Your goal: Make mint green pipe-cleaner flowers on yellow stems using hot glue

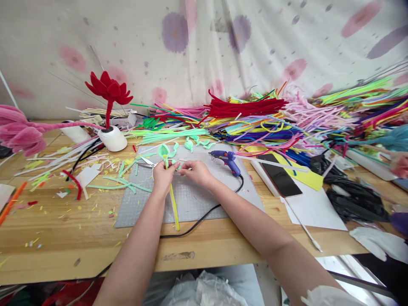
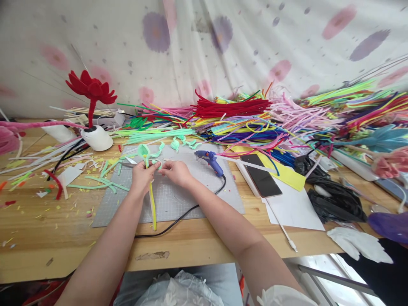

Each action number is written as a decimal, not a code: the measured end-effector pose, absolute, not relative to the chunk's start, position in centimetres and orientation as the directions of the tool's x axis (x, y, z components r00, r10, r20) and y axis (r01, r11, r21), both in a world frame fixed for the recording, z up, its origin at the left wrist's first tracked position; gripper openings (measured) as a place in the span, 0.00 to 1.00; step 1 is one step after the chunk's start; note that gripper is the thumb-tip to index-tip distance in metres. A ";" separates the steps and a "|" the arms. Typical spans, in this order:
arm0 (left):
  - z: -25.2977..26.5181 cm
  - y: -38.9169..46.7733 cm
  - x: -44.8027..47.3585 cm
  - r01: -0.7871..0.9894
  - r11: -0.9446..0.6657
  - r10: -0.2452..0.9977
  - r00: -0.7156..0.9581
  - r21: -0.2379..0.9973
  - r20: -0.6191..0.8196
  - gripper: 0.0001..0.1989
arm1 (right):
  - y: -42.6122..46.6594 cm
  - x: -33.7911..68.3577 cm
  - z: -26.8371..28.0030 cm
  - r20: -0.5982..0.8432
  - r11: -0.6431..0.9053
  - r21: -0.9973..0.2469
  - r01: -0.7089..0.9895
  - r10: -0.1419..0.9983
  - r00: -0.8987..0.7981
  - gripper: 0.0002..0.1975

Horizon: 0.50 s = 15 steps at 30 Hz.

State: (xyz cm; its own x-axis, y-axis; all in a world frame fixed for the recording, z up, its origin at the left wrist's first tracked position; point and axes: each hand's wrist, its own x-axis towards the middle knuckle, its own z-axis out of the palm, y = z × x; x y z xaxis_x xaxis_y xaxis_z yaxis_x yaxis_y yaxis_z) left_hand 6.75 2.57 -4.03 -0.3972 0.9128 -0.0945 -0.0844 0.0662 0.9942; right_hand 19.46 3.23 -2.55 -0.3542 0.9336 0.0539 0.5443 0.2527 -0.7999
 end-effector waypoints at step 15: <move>-2.5 2.3 6.2 -0.398 0.114 0.972 -0.143 0.910 -0.184 0.18 | 4.4 20.4 -3.3 -0.139 -0.165 -0.986 -0.013 0.871 -0.472 0.17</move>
State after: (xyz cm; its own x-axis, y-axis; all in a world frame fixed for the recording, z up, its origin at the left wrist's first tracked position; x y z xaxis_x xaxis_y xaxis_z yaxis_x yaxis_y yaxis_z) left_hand 6.18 2.26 -2.47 -0.1432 0.9724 -0.1843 -0.3978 0.1140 0.9104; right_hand 20.38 4.41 -3.26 -0.4721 0.8705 -0.1390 -0.0134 -0.1648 -0.9862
